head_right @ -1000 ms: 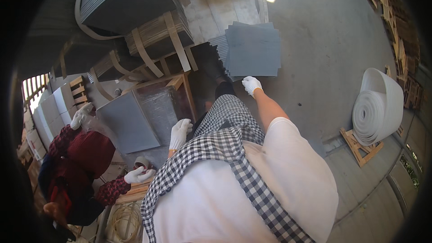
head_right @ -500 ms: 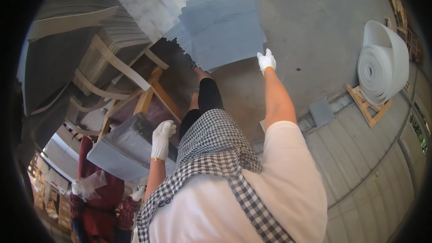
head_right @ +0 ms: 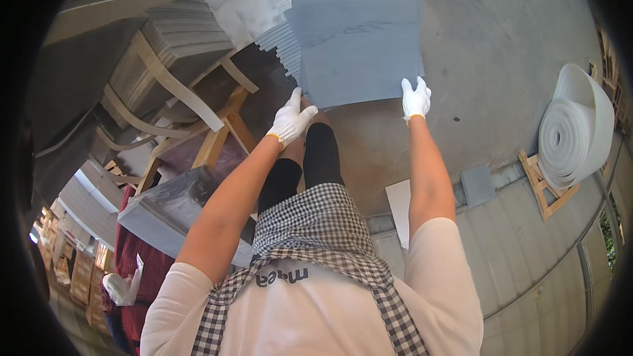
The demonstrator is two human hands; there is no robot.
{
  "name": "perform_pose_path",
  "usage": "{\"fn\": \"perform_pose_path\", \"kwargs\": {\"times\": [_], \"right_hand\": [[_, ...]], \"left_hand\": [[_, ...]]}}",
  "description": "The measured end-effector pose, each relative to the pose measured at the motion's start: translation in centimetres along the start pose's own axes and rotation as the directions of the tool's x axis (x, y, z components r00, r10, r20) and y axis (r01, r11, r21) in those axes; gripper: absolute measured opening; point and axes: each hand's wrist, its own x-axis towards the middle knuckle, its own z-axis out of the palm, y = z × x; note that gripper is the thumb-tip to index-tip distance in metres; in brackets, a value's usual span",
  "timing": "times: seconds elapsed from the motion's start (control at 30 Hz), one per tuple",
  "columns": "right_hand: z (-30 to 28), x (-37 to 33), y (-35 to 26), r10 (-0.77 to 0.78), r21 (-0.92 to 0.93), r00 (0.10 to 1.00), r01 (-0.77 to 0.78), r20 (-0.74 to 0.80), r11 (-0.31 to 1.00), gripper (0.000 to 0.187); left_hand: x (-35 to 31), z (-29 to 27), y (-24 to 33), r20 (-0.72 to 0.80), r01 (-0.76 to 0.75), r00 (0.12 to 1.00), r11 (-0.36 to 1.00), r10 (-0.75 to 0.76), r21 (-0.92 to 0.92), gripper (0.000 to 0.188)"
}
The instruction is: The person stacks gray rectangular panels on a wooden pallet, aligns them, and places white foam sheets between layers. A coworker assists by handing over foam sheets and applying tape to the stack.
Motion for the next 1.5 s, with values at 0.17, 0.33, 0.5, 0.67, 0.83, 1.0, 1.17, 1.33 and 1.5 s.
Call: {"fn": "perform_pose_path", "kwargs": {"times": [0.17, 0.33, 0.5, 0.67, 0.83, 1.0, 1.17, 1.33, 1.5], "right_hand": [[1.0, -1.0, 0.5, 0.004, 0.063, 1.0, -0.003, -0.029, 0.998, 0.062], [2.0, -2.3, 0.3, 0.085, 0.169, 0.996, -0.077, -0.04, 0.983, 0.061], [4.7, -2.9, 3.0, 0.173, 0.403, 0.978, -0.205, 0.113, 0.892, 0.063], [4.7, -3.5, 2.0, 0.199, 0.42, 0.938, -0.308, 0.284, 0.854, 0.069], [1.9, -3.6, 1.3, 0.153, 0.372, 0.911, -0.303, 0.382, 0.877, 0.083], [-5.7, -5.1, -1.9, -0.034, 0.351, 0.768, -0.253, 0.64, 0.901, 0.071], [-11.2, -8.3, -4.3, -0.189, 0.536, 0.782, -0.21, 0.594, 0.818, 0.05], [-16.3, -14.7, -12.0, -0.275, 0.744, 0.833, -0.22, 0.48, 0.631, 0.039], [-21.9, -20.5, -16.0, -0.331, 0.696, 0.829, -0.095, 0.451, 0.711, 0.034]], "left_hand": [[4.3, 1.0, 1.7, 0.022, 0.158, 0.987, 0.987, -0.158, -0.021, 0.089], [4.7, 2.3, 1.0, -0.081, 0.151, 0.983, 0.978, -0.164, -0.141, 0.078], [5.0, 0.6, 0.2, -0.102, 0.21, 0.968, 0.962, -0.23, -0.175, 0.074], [5.1, -0.8, -0.6, -0.099, 0.225, 0.966, 0.967, -0.237, -0.122, 0.073], [4.2, -1.9, 1.0, -0.079, 0.251, 0.963, 0.964, -0.258, -0.092, 0.075], [2.7, -3.0, 1.7, -0.063, 0.282, 0.956, 0.957, -0.286, -0.061, 0.082], [2.4, -3.5, 1.8, -0.041, 0.24, 0.967, 0.957, -0.25, -0.162, 0.096], [0.1, -5.0, 2.7, -0.034, 0.256, 0.962, 0.941, -0.27, -0.222, 0.1], [-5.7, -6.0, 3.3, 0.014, 0.233, 0.968, 0.88, -0.25, -0.414, 0.103]]}}
